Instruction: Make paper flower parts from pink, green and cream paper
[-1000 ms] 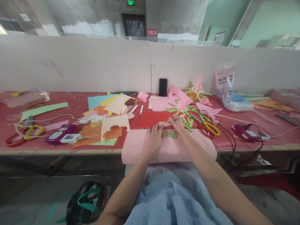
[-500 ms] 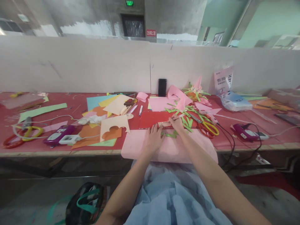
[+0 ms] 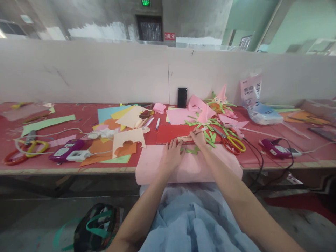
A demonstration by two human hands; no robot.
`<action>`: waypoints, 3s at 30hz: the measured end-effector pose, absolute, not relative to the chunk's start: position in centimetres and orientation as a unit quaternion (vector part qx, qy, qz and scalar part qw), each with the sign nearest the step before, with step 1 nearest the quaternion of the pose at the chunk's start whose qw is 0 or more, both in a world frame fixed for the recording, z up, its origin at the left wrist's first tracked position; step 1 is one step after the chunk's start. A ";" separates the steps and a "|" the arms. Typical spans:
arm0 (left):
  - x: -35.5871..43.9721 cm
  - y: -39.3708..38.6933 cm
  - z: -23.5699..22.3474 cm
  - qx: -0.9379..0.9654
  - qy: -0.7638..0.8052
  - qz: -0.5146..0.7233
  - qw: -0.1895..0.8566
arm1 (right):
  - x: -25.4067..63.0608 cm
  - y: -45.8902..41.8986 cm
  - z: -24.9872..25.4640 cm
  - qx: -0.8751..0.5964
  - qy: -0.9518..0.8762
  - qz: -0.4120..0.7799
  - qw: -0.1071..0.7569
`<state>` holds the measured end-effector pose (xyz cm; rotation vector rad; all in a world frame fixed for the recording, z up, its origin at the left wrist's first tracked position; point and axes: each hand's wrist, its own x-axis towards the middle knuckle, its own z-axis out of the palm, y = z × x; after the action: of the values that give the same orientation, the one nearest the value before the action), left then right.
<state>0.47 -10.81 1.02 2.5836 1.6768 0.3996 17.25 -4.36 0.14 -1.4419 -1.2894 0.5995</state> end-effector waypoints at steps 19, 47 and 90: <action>0.6 -10.6 0.6 0.829 0.543 0.136 0.013 | 17.2 -4.4 0.3 -0.615 -0.541 0.236 0.523; 0.6 -10.9 1.0 0.831 0.541 0.127 0.016 | 17.0 -4.8 0.9 -0.611 -0.525 0.254 0.535; 0.6 -10.8 0.9 0.831 0.540 0.130 0.010 | 17.1 -4.6 -0.1 -0.572 -0.608 0.285 0.472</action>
<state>0.60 -10.78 0.88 2.5956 1.6864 0.4057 17.13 -4.62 -0.09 -1.3993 -1.4874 0.6972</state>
